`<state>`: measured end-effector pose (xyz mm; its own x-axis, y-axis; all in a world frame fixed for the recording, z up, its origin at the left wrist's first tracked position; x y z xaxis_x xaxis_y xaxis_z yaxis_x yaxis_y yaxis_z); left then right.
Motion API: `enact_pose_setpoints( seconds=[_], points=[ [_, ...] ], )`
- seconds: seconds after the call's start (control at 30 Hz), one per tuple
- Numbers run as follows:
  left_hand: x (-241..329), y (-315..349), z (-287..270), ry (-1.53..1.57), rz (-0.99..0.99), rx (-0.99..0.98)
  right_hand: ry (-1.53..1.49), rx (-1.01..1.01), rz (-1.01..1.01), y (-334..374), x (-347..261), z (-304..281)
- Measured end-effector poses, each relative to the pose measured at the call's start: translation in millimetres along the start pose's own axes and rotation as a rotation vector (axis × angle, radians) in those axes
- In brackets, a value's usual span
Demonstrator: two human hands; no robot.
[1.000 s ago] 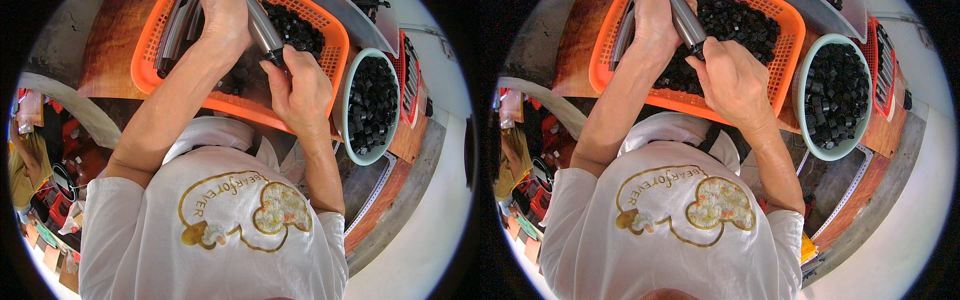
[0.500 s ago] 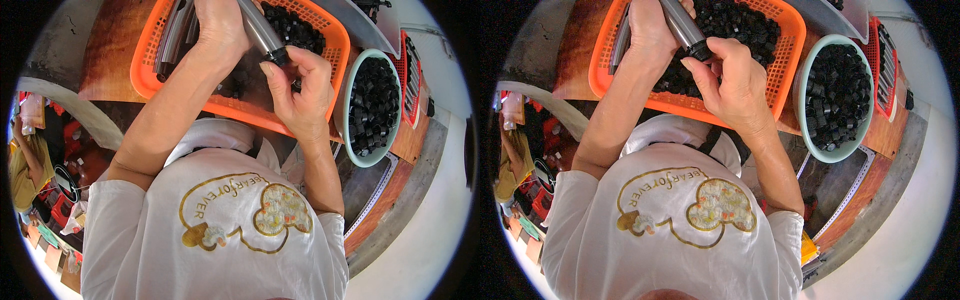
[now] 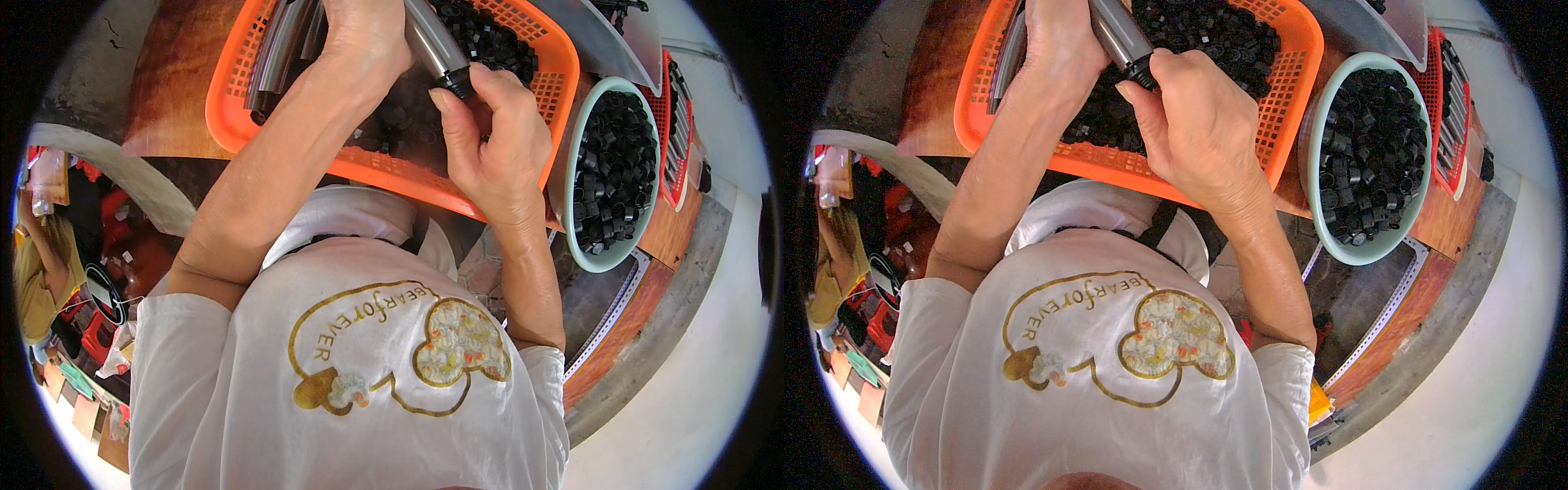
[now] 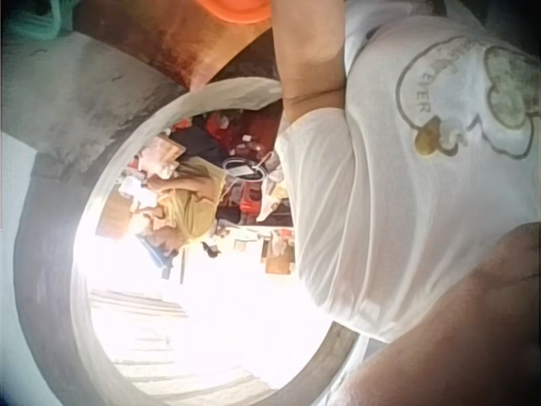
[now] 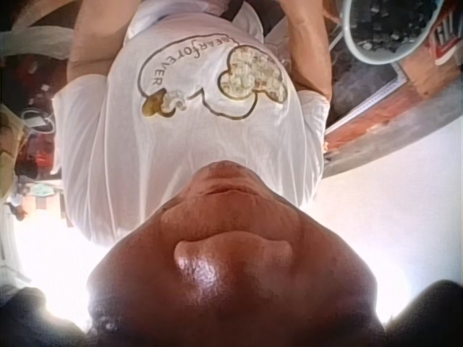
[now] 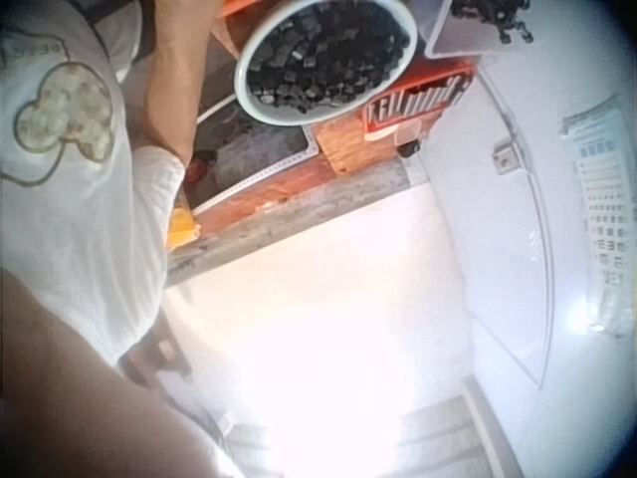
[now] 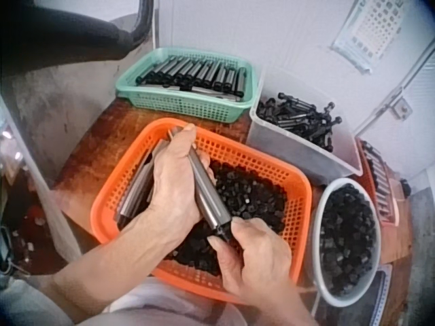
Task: The person repeatedly picks up cylindrical metal rods and black plastic end caps from an orange basket, then screws the caps onto the rod ends. The person handles the items one at a time, rotating the caps to secure them, and places the assembled units back into the basket.
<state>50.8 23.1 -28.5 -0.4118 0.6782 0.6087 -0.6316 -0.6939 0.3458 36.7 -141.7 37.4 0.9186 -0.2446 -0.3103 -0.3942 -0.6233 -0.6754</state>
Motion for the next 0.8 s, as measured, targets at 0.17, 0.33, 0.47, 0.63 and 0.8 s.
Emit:
enact_pose_setpoints(
  seconds=[0.17, 0.33, 0.47, 0.63, 0.8],
  points=[
    [0.7, 0.8, -1.0, -0.013, 0.001, 0.017, -0.02, 0.012, 0.02, 1.9, -0.3, -0.7],
    [-3.1, -3.7, -3.0, 0.007, -0.02, -0.017, -0.031, 0.038, -0.019, 1.6, -1.5, -0.6],
    [-7.3, -3.4, 2.3, 0.136, -0.096, -0.134, -0.031, 0.009, 0.007, -0.3, -5.8, -3.5],
    [-6.2, 8.3, 14.5, 0.29, -0.209, -0.24, 0.049, -0.074, -0.046, -2.7, -18.8, -6.8],
    [-5.6, 12.7, 16.3, 0.19, -0.211, -0.218, -0.045, 0.096, -0.134, -2.9, -19.6, -19.3]
  ],
)
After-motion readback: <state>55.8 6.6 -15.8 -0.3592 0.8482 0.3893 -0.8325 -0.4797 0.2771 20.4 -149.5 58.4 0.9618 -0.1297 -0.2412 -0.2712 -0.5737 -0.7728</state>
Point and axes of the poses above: each hand's wrist, its own y-axis away from the middle knuckle, its own z-axis out of the palm, x = y × z, the point moved 8 cm from there along -y, towards the middle knuckle, and after that the axes turned 10 degrees about y, right-handed, at the moved point
